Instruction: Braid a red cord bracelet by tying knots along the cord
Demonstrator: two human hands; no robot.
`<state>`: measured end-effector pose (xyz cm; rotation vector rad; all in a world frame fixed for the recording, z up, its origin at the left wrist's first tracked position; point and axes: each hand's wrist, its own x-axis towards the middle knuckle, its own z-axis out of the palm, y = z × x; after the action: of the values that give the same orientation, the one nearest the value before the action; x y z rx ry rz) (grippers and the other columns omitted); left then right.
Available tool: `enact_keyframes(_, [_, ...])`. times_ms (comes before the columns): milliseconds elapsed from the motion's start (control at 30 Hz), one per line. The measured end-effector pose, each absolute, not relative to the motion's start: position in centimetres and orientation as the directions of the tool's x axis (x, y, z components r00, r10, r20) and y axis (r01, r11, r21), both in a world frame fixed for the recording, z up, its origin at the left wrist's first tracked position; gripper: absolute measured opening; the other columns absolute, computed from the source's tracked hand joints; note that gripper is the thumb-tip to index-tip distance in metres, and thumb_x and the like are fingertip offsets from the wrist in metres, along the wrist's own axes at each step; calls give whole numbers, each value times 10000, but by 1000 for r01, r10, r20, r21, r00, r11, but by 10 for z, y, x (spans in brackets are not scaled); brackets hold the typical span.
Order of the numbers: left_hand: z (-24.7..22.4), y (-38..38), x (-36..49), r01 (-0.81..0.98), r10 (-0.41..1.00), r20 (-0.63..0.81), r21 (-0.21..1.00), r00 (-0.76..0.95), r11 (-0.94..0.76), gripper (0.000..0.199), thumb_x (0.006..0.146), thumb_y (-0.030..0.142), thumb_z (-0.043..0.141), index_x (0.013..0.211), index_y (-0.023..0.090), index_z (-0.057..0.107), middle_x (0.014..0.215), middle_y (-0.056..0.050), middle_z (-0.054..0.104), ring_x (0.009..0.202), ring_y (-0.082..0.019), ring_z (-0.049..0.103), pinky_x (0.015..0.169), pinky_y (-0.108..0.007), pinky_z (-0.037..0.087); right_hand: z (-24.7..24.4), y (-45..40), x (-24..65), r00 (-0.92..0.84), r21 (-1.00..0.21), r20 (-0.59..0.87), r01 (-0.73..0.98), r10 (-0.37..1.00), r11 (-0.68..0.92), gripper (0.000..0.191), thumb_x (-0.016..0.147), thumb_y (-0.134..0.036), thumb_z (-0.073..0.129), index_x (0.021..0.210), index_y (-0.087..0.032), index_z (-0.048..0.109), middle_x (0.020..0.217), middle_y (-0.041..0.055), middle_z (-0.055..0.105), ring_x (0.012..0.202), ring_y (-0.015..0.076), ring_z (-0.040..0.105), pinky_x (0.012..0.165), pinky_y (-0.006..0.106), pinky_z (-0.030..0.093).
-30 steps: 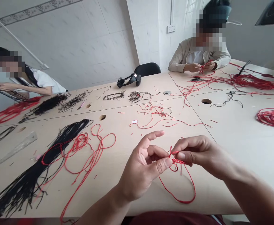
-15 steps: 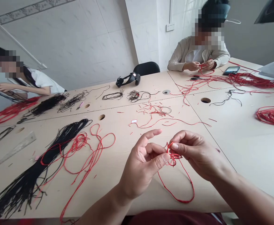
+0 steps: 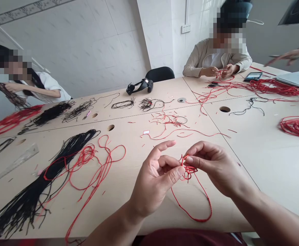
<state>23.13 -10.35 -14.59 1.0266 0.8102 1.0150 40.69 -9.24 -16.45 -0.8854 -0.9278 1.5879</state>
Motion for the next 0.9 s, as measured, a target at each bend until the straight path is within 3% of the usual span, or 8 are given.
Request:
enact_keyframes(267, [-148, -104, 231, -263, 956, -24, 959, 292, 105, 436, 852, 165, 768, 1230, 279, 583, 727, 84, 708, 654, -35, 576, 640, -129, 459, -165, -90, 406, -254, -878, -159, -406, 954, -254, 343, 612, -360, 933, 705, -160, 670, 634, -17, 655, 550, 77, 552, 530, 210, 458])
enact_keyframes(700, [-148, -106, 233, -250, 961, -8, 965, 276, 79, 408, 861, 147, 748, 1215, 271, 586, 723, 81, 694, 639, -35, 560, 619, -123, 457, -163, -92, 407, -187, -905, -117, -385, 975, -183, 330, 612, -334, 941, 731, -174, 678, 656, -19, 699, 602, 75, 615, 585, 185, 505])
enact_keyframes(900, [-148, -106, 232, -249, 960, -14, 964, 281, 88, 421, 862, 149, 751, 1227, 273, 580, 719, 87, 691, 652, -33, 571, 638, -118, 469, -163, -92, 407, -229, -902, -107, -387, 968, -191, 310, 640, -327, 932, 730, -165, 683, 644, -29, 672, 571, 54, 575, 555, 167, 481])
